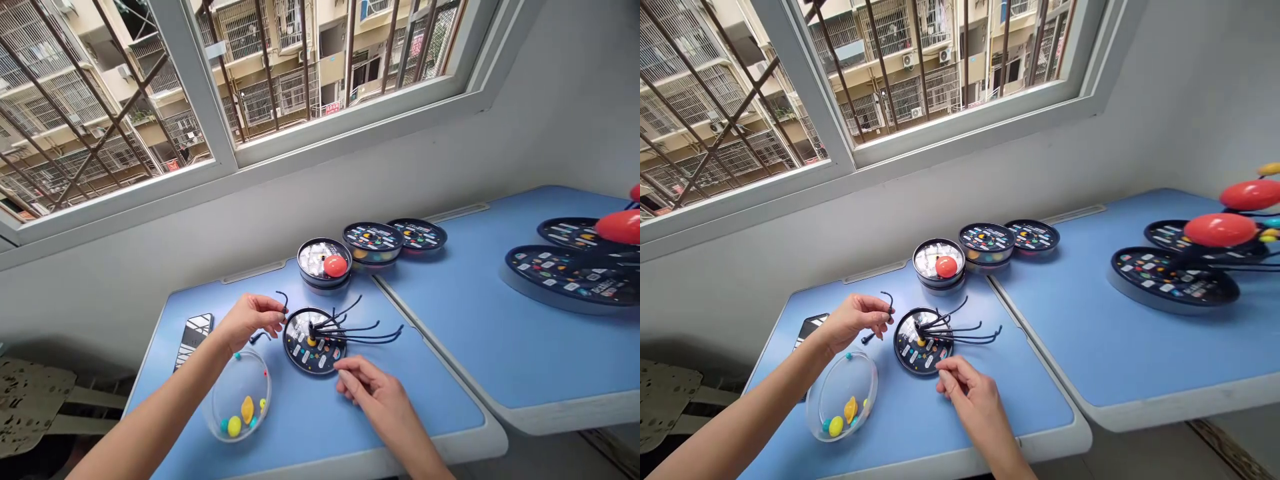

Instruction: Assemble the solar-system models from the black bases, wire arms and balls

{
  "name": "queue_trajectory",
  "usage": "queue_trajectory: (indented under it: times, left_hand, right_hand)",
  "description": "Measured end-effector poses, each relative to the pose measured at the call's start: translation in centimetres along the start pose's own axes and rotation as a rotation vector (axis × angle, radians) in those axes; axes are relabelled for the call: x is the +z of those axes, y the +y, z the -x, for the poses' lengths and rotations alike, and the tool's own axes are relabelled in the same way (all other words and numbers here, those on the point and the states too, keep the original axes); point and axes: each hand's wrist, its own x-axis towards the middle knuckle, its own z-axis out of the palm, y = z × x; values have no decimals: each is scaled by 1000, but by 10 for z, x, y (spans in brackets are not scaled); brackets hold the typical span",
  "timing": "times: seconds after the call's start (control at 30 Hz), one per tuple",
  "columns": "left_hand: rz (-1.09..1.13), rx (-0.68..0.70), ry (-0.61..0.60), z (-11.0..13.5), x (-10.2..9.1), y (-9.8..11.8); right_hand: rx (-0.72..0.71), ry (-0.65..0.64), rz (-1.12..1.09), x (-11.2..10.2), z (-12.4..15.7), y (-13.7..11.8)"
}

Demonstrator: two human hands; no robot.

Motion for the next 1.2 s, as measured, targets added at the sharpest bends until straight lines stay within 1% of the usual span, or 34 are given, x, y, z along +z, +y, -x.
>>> queue_trajectory:
  times: [0.07,0.13,0.27,0.53,0.93,1.2]
  left_hand:
    - [27,-1,21,1,10,6]
    - [17,27,44,1,18,9]
    - [-32,65,35,0,29,12]
    - [-332,144,140,-2,47,10]
    - [-684,227,171,0,58,19]
    - [-822,257,150,-3,59,19]
  right_hand:
    - [1,0,-7,0,0,-1]
    - [-6,-3,-17,-1,1,-1]
    - [-17,-9,-25,-3,2,1]
    - [-22,-17,-41,-4,1,1]
    - [-31,-9,-27,-4,0,2]
    - [-43,18,-21,-4,0,-1]
